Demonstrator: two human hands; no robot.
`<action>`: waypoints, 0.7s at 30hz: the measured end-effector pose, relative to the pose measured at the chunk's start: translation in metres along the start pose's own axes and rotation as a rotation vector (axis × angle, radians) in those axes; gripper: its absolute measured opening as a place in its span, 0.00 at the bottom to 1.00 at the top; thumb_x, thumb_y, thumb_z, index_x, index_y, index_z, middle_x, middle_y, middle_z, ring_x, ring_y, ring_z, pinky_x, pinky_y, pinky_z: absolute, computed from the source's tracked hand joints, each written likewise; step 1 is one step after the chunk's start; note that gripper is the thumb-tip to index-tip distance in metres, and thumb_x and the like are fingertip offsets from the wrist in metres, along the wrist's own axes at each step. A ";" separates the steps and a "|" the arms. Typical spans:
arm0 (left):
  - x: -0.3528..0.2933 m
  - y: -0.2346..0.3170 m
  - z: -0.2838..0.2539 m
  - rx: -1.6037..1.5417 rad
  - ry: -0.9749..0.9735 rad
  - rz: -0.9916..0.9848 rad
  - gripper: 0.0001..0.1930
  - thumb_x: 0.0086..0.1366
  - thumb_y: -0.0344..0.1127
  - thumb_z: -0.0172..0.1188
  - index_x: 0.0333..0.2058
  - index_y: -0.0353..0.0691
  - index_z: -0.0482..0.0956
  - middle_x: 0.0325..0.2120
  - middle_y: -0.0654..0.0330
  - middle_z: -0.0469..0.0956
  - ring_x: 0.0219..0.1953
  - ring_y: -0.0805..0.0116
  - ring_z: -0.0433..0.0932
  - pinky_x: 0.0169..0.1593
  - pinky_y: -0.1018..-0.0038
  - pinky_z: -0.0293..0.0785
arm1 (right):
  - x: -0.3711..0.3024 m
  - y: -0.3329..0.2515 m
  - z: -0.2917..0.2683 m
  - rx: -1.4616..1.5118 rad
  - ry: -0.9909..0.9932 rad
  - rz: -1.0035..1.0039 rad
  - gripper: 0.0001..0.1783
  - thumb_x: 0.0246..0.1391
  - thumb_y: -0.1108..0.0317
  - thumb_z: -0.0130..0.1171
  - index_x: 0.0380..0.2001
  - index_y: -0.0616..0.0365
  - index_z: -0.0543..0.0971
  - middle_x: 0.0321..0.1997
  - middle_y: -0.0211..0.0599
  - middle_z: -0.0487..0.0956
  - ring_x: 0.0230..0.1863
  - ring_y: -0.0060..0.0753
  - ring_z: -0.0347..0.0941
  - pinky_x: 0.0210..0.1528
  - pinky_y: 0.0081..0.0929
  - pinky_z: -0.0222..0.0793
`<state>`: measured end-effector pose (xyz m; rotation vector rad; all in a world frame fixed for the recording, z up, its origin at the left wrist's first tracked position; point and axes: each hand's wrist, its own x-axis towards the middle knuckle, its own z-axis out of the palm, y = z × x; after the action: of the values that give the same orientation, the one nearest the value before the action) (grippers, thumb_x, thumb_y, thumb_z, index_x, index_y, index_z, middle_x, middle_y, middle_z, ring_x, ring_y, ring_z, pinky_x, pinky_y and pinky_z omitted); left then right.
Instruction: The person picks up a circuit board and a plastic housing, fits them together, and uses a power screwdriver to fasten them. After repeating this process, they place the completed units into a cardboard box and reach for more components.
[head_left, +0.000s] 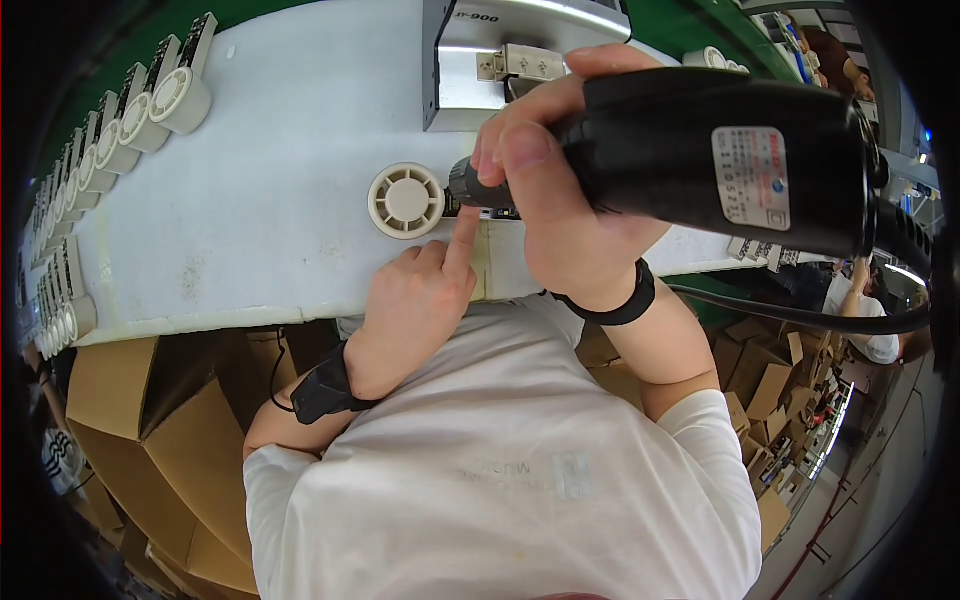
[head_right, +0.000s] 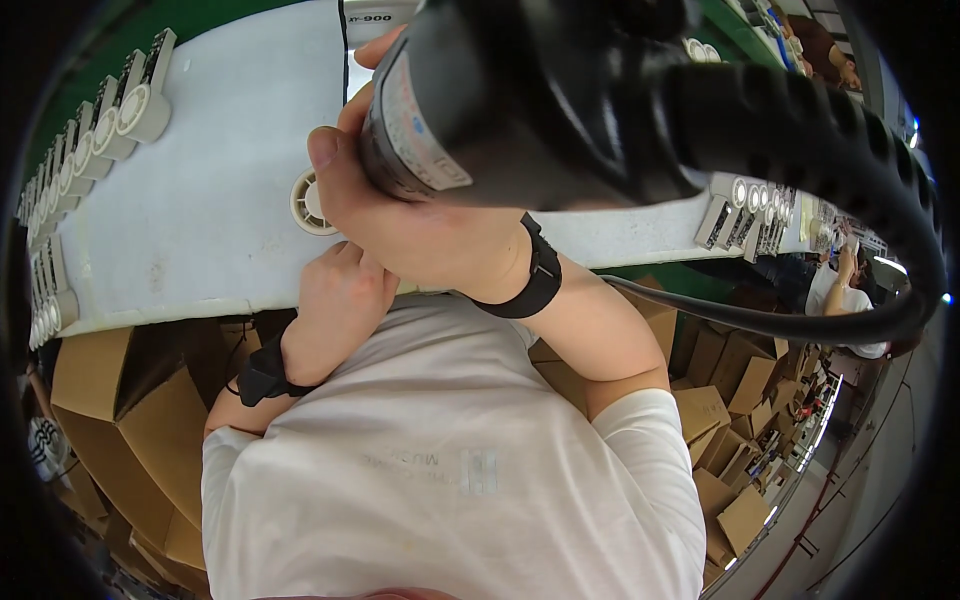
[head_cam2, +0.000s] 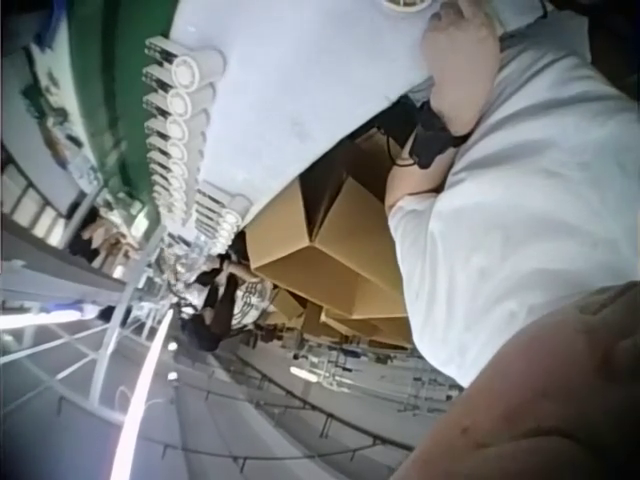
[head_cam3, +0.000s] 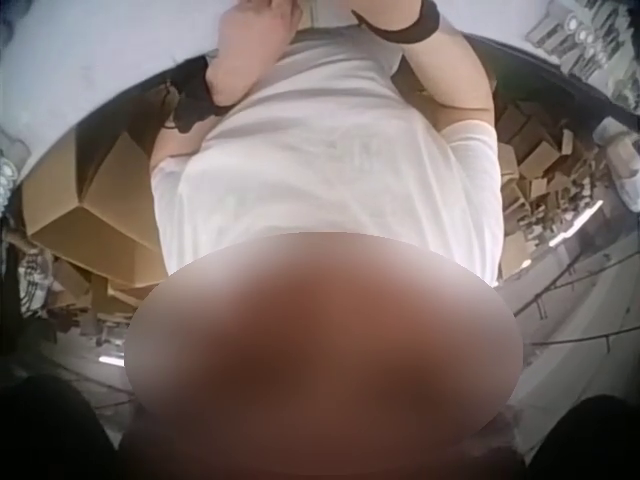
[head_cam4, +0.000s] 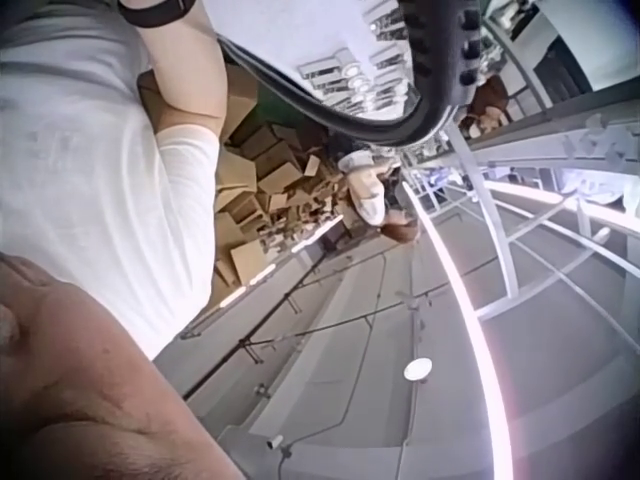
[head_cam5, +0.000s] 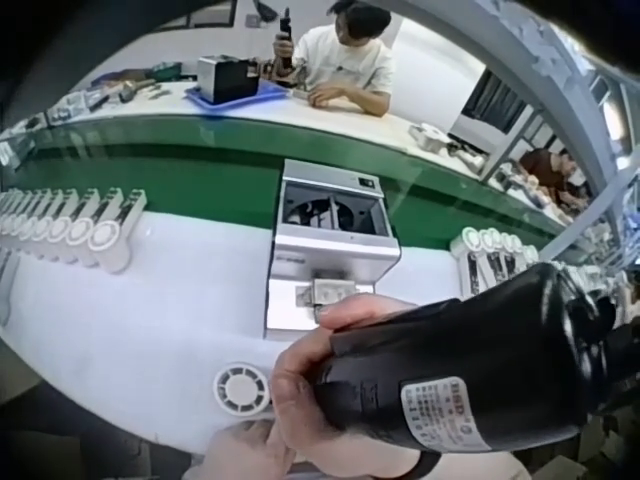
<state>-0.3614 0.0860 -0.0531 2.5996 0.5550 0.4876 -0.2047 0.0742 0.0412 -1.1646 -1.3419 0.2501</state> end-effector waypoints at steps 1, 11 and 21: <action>0.000 0.000 0.000 0.000 0.000 0.001 0.35 0.47 0.28 0.58 0.59 0.35 0.64 0.15 0.61 0.68 0.17 0.66 0.72 0.20 0.71 0.71 | -0.001 -0.001 0.000 0.005 0.000 0.018 0.24 0.52 0.82 0.52 0.51 0.65 0.58 0.24 0.39 0.74 0.21 0.28 0.69 0.27 0.28 0.71; 0.000 0.000 0.000 -0.008 0.029 0.011 0.33 0.46 0.28 0.57 0.56 0.34 0.66 0.15 0.61 0.68 0.17 0.66 0.72 0.20 0.72 0.71 | -0.005 -0.004 0.004 -0.097 -0.008 0.025 0.23 0.50 0.85 0.51 0.49 0.65 0.59 0.24 0.39 0.74 0.22 0.27 0.70 0.27 0.26 0.71; -0.001 0.000 0.001 0.016 0.024 0.013 0.31 0.46 0.27 0.57 0.54 0.35 0.68 0.15 0.61 0.69 0.18 0.67 0.72 0.21 0.72 0.71 | 0.000 -0.001 0.010 -0.090 -0.048 0.080 0.18 0.48 0.85 0.52 0.42 0.65 0.63 0.24 0.38 0.75 0.22 0.23 0.71 0.26 0.21 0.70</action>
<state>-0.3619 0.0852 -0.0538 2.6176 0.5523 0.5218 -0.2134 0.0783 0.0403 -1.2965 -1.3608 0.2796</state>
